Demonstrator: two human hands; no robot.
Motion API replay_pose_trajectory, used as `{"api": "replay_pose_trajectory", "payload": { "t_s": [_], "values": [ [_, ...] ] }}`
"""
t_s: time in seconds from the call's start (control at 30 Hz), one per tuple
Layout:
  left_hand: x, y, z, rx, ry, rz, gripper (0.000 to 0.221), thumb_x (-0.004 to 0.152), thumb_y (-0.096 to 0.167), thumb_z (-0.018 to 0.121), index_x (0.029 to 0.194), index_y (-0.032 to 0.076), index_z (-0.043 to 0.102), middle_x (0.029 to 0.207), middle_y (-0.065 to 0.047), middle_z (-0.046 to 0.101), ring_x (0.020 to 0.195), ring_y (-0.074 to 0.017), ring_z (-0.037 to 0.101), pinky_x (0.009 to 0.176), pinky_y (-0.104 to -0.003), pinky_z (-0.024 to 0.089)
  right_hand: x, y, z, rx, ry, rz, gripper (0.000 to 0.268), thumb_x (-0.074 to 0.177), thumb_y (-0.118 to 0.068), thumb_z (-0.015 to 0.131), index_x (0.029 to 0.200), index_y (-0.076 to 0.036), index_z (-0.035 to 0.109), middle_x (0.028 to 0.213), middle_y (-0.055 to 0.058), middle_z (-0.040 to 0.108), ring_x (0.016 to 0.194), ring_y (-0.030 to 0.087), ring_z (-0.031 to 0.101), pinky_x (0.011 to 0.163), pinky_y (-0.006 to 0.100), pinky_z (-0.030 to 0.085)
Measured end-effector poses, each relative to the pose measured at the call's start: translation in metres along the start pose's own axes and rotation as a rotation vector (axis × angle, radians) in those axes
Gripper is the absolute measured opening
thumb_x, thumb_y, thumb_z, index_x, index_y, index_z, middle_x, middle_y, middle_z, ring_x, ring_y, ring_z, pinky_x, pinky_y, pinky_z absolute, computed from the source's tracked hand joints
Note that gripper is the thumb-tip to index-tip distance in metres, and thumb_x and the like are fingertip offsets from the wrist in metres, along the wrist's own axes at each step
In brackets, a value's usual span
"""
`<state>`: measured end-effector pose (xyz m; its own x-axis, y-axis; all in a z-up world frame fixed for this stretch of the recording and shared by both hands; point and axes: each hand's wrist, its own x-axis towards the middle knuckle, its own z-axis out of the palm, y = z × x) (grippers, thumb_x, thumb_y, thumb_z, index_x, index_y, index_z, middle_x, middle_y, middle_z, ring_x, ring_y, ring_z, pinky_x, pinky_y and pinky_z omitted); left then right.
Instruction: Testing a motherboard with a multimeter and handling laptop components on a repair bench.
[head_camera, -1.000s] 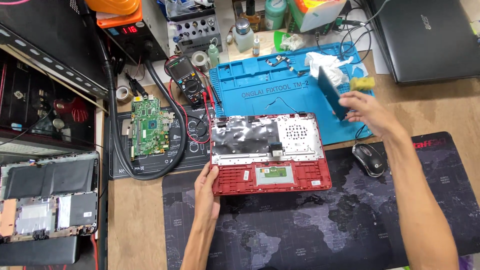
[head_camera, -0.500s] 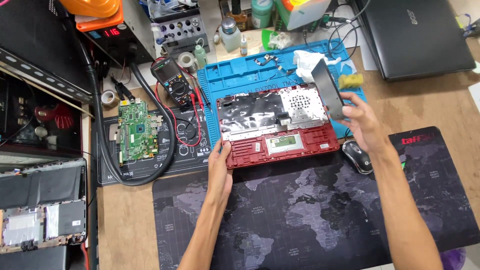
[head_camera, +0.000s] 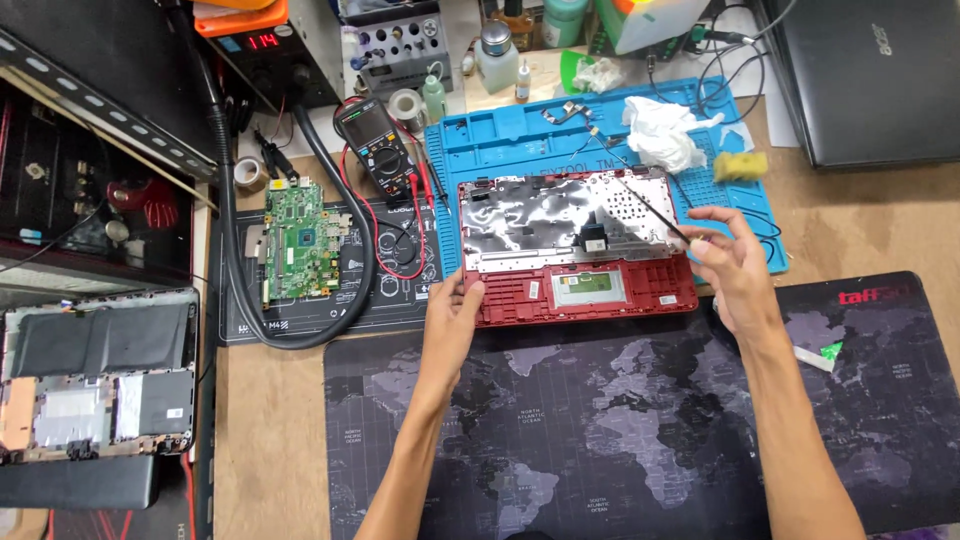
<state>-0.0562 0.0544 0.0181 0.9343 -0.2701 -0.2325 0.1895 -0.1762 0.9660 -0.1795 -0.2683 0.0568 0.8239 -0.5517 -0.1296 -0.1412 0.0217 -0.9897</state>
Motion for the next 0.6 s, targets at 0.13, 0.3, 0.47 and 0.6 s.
{"api": "replay_pose_trajectory", "payload": {
  "t_s": [0.13,0.3,0.47,0.6],
  "values": [
    [0.007,-0.011,-0.003,0.108,-0.002,0.003,0.058,0.097,0.026,0.068,0.143,-0.006,0.055,0.104,-0.013,0.054,0.085,-0.0115,0.052,0.076,-0.029,0.053,0.015,0.020,-0.009,0.043,0.041,-0.026,0.055,0.087,-0.035,0.070,0.134,-0.008,0.058,0.119,0.015,0.065,0.100,0.018,0.066,0.087,0.034,0.057],
    [0.009,-0.023,-0.001,0.037,0.015,0.036,0.063,0.097,0.022,0.068,0.148,-0.009,0.048,0.103,-0.015,0.053,0.079,-0.0102,0.051,0.070,-0.029,0.053,0.024,0.036,-0.005,0.014,0.114,-0.089,0.041,0.090,-0.001,0.069,0.130,-0.001,0.062,0.097,0.015,0.072,0.079,0.010,0.068,0.082,0.022,0.058],
    [0.006,-0.013,-0.003,-0.004,0.014,0.026,0.058,0.096,0.019,0.067,0.146,-0.006,0.050,0.102,-0.013,0.056,0.079,-0.0126,0.057,0.068,-0.027,0.054,0.003,-0.024,0.032,-0.043,0.094,-0.067,0.036,0.090,-0.001,0.069,0.126,-0.005,0.066,0.099,0.014,0.073,0.082,0.010,0.070,0.081,0.024,0.060],
    [-0.010,0.017,-0.005,-0.053,0.001,-0.003,0.053,0.097,0.020,0.066,0.146,0.001,0.055,0.105,-0.013,0.058,0.084,-0.0143,0.061,0.074,-0.029,0.055,-0.004,-0.024,0.025,-0.233,0.045,-0.165,0.031,0.093,-0.007,0.076,0.124,-0.007,0.069,0.108,0.011,0.071,0.089,0.011,0.068,0.087,0.028,0.058]
  ]
}}
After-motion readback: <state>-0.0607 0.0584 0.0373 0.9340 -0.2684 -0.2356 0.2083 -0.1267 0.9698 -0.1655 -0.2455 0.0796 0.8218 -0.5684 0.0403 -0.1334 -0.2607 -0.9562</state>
